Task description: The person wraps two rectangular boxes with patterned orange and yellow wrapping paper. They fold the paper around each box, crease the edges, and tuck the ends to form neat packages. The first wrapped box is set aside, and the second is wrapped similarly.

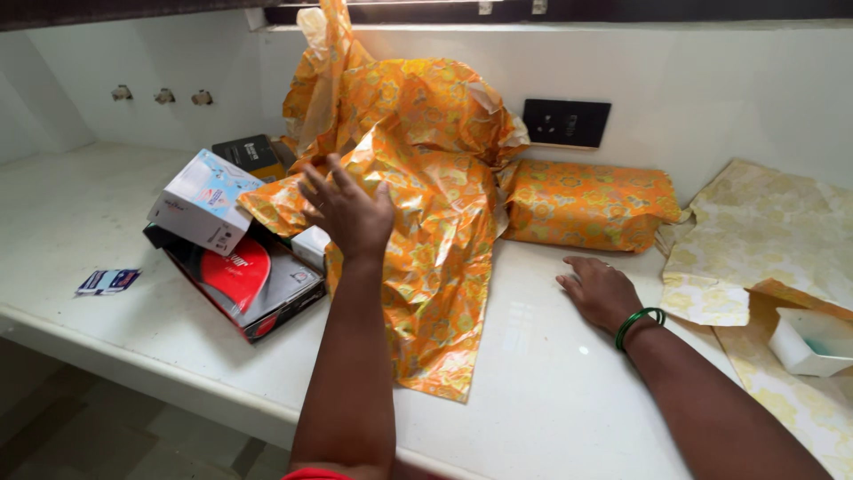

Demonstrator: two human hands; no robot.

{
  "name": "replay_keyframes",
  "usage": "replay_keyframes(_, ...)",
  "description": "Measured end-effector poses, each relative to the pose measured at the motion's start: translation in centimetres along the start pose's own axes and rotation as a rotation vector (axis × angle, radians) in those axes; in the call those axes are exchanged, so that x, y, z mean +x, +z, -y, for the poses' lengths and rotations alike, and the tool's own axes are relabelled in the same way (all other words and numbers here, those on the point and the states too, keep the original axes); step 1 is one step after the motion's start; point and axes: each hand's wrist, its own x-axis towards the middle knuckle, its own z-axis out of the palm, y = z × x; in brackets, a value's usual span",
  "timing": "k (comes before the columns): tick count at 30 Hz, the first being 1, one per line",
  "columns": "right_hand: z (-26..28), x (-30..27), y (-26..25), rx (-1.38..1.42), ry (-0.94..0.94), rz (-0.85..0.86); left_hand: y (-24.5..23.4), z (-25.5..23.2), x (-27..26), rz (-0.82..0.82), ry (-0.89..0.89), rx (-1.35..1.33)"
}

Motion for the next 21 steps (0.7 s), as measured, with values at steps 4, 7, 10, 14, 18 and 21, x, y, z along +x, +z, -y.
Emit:
replay_keyframes(4,-0.6,0.4,1.2,-0.032,-0.078,-0.031,1.3,3.5,0.8,0.080,-0.270,-0.065)
replay_keyframes(7,-0.9,0.7,1.7,-0.084,-0.002,0.016,1.7,3.9,0.6,0.302,-0.421,-0.214)
replay_keyframes(10,-0.5,0.8,2.0,-0.108,-0.011,0.020,0.8,2.8,0.6,0.340,-0.427,-0.276)
replay_keyframes(14,0.0,0.9,0.4,-0.011,-0.028,-0.120,-2.3,-1.4,0.2,0.098,-0.064,-0.820)
replay_keyframes(18,-1.4,1.4,-6.9,0.283,-0.079,-0.470,-6.6,-8.1,-4.0,-0.046,0.524,-0.897)
replay_keyframes(21,-5.1,-1.5,-14.8,0.598,-0.231,-0.761,-9.0,-12.7,-10.4,0.001,1.002,-0.848)
